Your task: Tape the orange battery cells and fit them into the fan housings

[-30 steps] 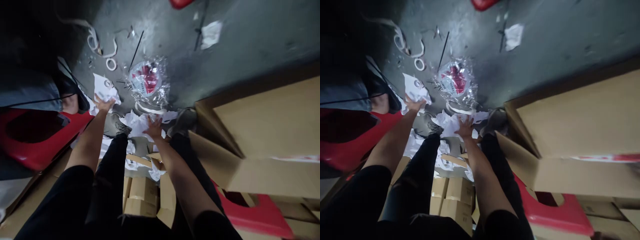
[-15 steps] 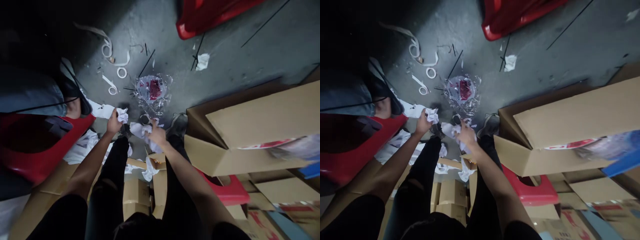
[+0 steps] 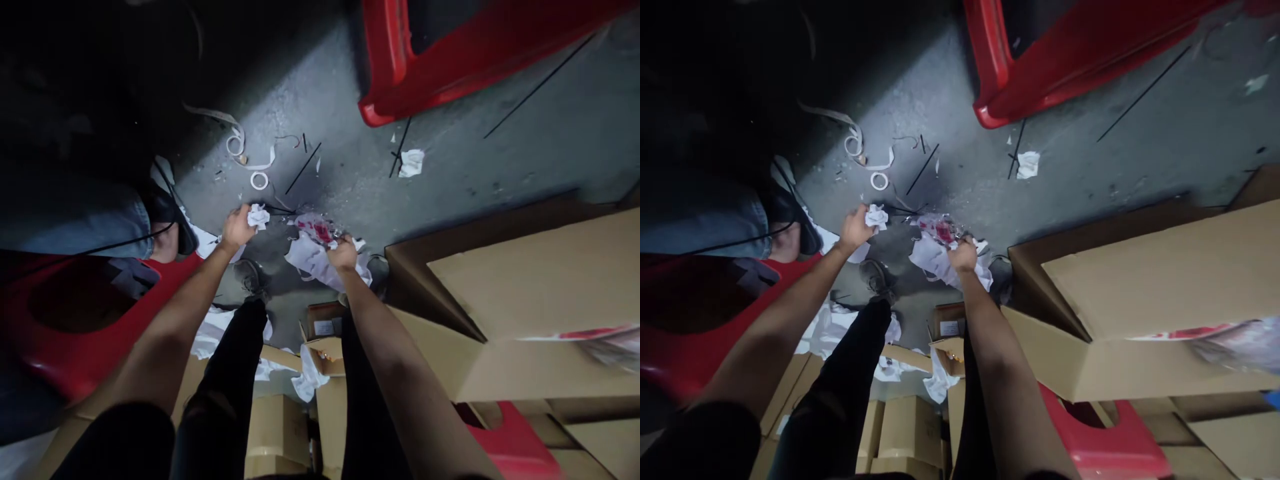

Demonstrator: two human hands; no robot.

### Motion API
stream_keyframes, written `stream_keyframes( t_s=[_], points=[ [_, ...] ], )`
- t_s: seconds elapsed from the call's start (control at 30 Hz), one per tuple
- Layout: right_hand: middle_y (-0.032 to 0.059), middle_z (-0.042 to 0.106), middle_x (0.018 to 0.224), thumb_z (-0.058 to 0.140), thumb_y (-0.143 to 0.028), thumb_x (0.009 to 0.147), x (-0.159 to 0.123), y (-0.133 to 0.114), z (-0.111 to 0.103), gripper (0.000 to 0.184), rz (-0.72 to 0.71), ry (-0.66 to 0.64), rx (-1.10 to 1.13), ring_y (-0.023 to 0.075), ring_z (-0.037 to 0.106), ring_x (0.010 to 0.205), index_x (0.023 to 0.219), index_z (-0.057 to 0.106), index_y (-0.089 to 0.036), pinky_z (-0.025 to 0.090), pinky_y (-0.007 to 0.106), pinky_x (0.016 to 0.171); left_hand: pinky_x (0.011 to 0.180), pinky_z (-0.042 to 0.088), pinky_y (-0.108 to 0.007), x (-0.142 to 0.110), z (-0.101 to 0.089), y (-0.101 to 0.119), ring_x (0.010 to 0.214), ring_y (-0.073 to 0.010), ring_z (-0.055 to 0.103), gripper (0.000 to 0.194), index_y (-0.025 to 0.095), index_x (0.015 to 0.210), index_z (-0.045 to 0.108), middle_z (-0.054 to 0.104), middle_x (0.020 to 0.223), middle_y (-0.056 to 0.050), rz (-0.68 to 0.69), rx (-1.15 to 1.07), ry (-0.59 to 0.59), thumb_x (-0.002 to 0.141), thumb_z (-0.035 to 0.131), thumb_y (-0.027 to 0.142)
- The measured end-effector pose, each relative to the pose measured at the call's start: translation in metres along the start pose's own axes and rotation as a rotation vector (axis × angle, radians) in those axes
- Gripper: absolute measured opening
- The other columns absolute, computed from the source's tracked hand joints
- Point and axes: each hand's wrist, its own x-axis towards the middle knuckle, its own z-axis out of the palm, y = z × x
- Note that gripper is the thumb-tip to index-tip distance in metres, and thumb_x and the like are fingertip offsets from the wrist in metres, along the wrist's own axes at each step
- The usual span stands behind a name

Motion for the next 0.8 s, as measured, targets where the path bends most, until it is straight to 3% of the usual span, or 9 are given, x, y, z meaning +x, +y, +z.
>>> stream_keyframes(
  t_s=[0.07, 0.13, 0.2, 0.27, 0.37, 0.47, 0.6, 0.7, 0.8],
  points=[
    [0.0136, 0.078, 0.128, 0.066, -0.02, 0.093, -0.011, 0.015, -0.005, 0.025, -0.031, -0.036, 0.02, 0.0291, 0.071, 0.121, 0.114, 0.08, -0.018, 0.055, 0.032, 0.101, 0.113, 0.057, -0.057, 0.022, -0.034, 0.009, 0.14, -0.0434, 0.06, 0.091, 0.024, 0.17, 0.042, 0.063, 0.155, -0.018, 0.057, 0.012, 0.109, 0.087, 0.079, 0.025],
    [0.0122, 0.082, 0.114, 0.065, -0.019, 0.092, -0.016, 0.029, -0.01, 0.032, -0.027, -0.063, 0.029, 0.0295, 0.075, 0.11, 0.12, 0.079, -0.02, 0.056, 0.033, 0.092, 0.123, 0.049, -0.063, 0.06, -0.066, 0.018, 0.158, -0.0483, 0.042, 0.12, 0.027, 0.179, 0.023, 0.032, 0.18, -0.017, 0.109, 0.066, 0.181, 0.079, 0.09, 0.028],
    [0.0111, 0.082, 0.105, 0.069, -0.021, 0.09, -0.016, 0.039, -0.019, 0.05, -0.003, -0.079, 0.034, 0.0305, 0.077, 0.099, 0.14, 0.073, -0.023, 0.056, 0.033, 0.085, 0.133, 0.03, -0.07, 0.099, -0.085, 0.026, 0.167, -0.0557, 0.019, 0.129, 0.028, 0.179, 0.026, 0.004, 0.188, -0.016, 0.108, 0.141, 0.115, 0.072, 0.099, 0.034],
    [0.0112, 0.082, 0.106, 0.072, -0.024, 0.089, -0.011, 0.045, -0.035, 0.078, 0.029, -0.063, 0.039, 0.0312, 0.077, 0.097, 0.164, 0.053, -0.025, 0.057, 0.034, 0.083, 0.134, 0.016, -0.076, 0.122, -0.086, 0.031, 0.167, -0.06, 0.007, 0.116, 0.024, 0.171, 0.045, 0.001, 0.187, -0.017, 0.112, 0.187, 0.022, 0.07, 0.101, 0.038],
    [0.0195, 0.075, 0.134, 0.071, -0.023, 0.093, 0.015, 0.047, -0.08, 0.101, -0.022, 0.102, 0.061, 0.0318, 0.076, 0.11, 0.18, 0.02, -0.02, 0.058, 0.038, 0.091, 0.135, 0.009, -0.075, 0.116, -0.061, 0.031, 0.167, -0.0533, 0.008, 0.073, 0.011, 0.145, 0.068, 0.021, 0.182, -0.021, 0.193, 0.162, -0.04, 0.081, 0.093, 0.035],
    [0.0359, 0.04, 0.168, 0.068, -0.021, 0.098, 0.06, 0.037, -0.143, 0.105, -0.102, 0.296, 0.069, 0.0341, 0.069, 0.132, 0.179, 0.003, -0.008, 0.053, 0.042, 0.103, 0.137, 0.015, -0.067, 0.066, -0.03, 0.028, 0.165, -0.0447, 0.027, 0.051, 0.01, 0.132, 0.072, 0.045, 0.17, -0.022, 0.194, 0.109, -0.161, 0.084, 0.085, 0.02],
    [0.043, 0.024, 0.172, 0.075, -0.029, 0.099, 0.123, 0.011, -0.202, 0.101, 0.078, 0.309, 0.142, 0.0417, 0.067, 0.14, 0.18, 0.017, -0.012, 0.051, 0.048, 0.109, 0.128, 0.044, -0.055, -0.001, 0.02, 0.032, 0.153, -0.0406, 0.049, 0.057, 0.023, 0.137, 0.072, 0.064, 0.155, -0.016, 0.06, 0.093, -0.163, 0.081, 0.085, 0.016],
    [0.0422, 0.035, 0.168, 0.079, -0.028, 0.095, 0.149, -0.002, -0.186, 0.08, 0.105, 0.282, 0.154, 0.0489, 0.065, 0.141, 0.166, 0.048, -0.009, 0.052, 0.061, 0.11, 0.12, 0.05, -0.056, -0.01, 0.065, 0.038, 0.148, -0.0418, 0.053, 0.061, 0.027, 0.152, 0.063, 0.062, 0.157, -0.018, -0.104, 0.062, -0.053, 0.094, 0.078, 0.033],
    [0.0333, 0.068, 0.138, 0.074, -0.025, 0.095, 0.125, -0.001, -0.126, 0.043, 0.076, 0.213, 0.119, 0.0463, 0.071, 0.132, 0.135, 0.074, -0.009, 0.056, 0.064, 0.106, 0.118, 0.052, -0.05, -0.009, 0.096, 0.047, 0.145, -0.0386, 0.057, 0.055, 0.024, 0.156, 0.061, 0.059, 0.16, -0.02, -0.227, -0.008, 0.019, 0.101, 0.068, 0.032]
  ],
)
